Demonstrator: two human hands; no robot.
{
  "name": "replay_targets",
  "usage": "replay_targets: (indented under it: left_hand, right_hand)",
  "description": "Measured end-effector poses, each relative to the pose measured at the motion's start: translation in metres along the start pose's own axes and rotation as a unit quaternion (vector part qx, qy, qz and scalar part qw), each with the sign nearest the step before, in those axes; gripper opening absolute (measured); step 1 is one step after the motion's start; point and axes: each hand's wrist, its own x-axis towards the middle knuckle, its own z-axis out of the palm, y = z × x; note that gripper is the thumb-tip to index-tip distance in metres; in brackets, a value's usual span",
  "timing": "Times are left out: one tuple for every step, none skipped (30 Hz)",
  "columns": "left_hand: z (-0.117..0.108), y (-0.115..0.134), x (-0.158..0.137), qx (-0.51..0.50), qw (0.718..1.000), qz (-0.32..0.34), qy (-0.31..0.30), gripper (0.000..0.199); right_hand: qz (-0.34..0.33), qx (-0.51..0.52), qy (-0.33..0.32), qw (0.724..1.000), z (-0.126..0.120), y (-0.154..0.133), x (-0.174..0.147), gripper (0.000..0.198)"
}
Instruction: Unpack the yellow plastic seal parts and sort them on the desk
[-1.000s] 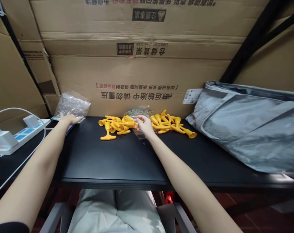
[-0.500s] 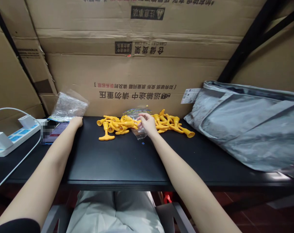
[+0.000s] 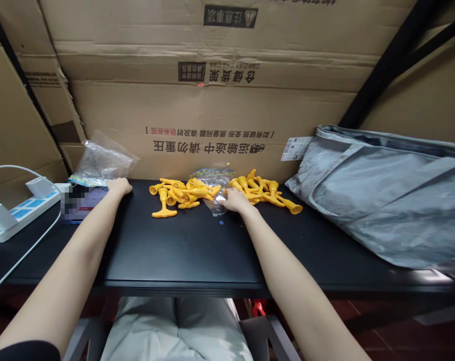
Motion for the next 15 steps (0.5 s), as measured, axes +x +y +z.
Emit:
replay_targets:
  left_hand:
    - [-0.003,0.002,-0.002,-0.004,1.0,0.001,0.004,0.047]
    - [-0.006,0.005,-0.005,-0.008,1.0,0.004,0.011,0.046]
    - [-0.01,0.009,-0.008,-0.015,1.0,0.01,0.024,0.045]
    - [-0.014,0.015,-0.012,-0.026,0.999,0.024,0.04,0.043]
    - [-0.018,0.021,-0.017,-0.043,0.996,0.043,0.063,0.043]
    - [-0.021,0.028,-0.024,-0.066,0.991,0.071,0.092,0.043]
    - [-0.025,0.037,-0.031,-0.09,0.983,0.109,0.12,0.043]
    - [-0.029,0.046,-0.039,-0.114,0.971,0.15,0.147,0.043]
    - [-0.032,0.056,-0.049,-0.132,0.959,0.189,0.167,0.043]
    - [-0.036,0.067,-0.059,-0.145,0.945,0.232,0.181,0.042]
    - [-0.038,0.077,-0.071,-0.155,0.93,0.273,0.189,0.041]
    - [-0.04,0.088,-0.083,-0.162,0.915,0.319,0.188,0.04]
    - [-0.041,0.097,-0.095,-0.163,0.898,0.363,0.187,0.04]
    - [-0.041,0.107,-0.107,-0.155,0.881,0.405,0.188,0.04]
    - [-0.04,0.115,-0.118,-0.137,0.867,0.44,0.188,0.041]
  right_hand:
    - [-0.001,-0.009,-0.02,1.0,0.0,-0.002,-0.002,0.061]
    - [-0.006,-0.014,-0.035,0.999,0.0,-0.004,-0.004,0.064]
    - [-0.012,-0.016,-0.047,0.999,0.0,-0.005,-0.005,0.067]
    - [-0.019,-0.017,-0.056,0.998,0.0,-0.006,-0.006,0.068]
    - [-0.024,-0.016,-0.063,0.998,0.001,-0.006,-0.006,0.068]
    - [-0.029,-0.015,-0.067,0.997,0.001,-0.006,-0.006,0.067]
    - [-0.033,-0.012,-0.068,0.997,0.002,-0.006,-0.005,0.067]
    - [-0.038,-0.008,-0.066,0.997,0.003,-0.005,-0.004,0.066]
    - [-0.044,-0.004,-0.062,0.997,0.004,-0.004,-0.003,0.066]
    - [-0.052,0.0,-0.057,0.997,0.005,-0.003,-0.002,0.064]
    - [-0.062,0.006,-0.053,0.997,0.006,-0.002,0.0,0.062]
    - [-0.072,0.011,-0.05,0.996,0.007,-0.002,0.001,0.058]
    - [-0.081,0.018,-0.049,0.995,0.007,-0.001,0.002,0.054]
    - [-0.088,0.024,-0.049,0.995,0.008,-0.001,0.003,0.05]
    - [-0.093,0.032,-0.049,0.994,0.008,0.0,0.004,0.045]
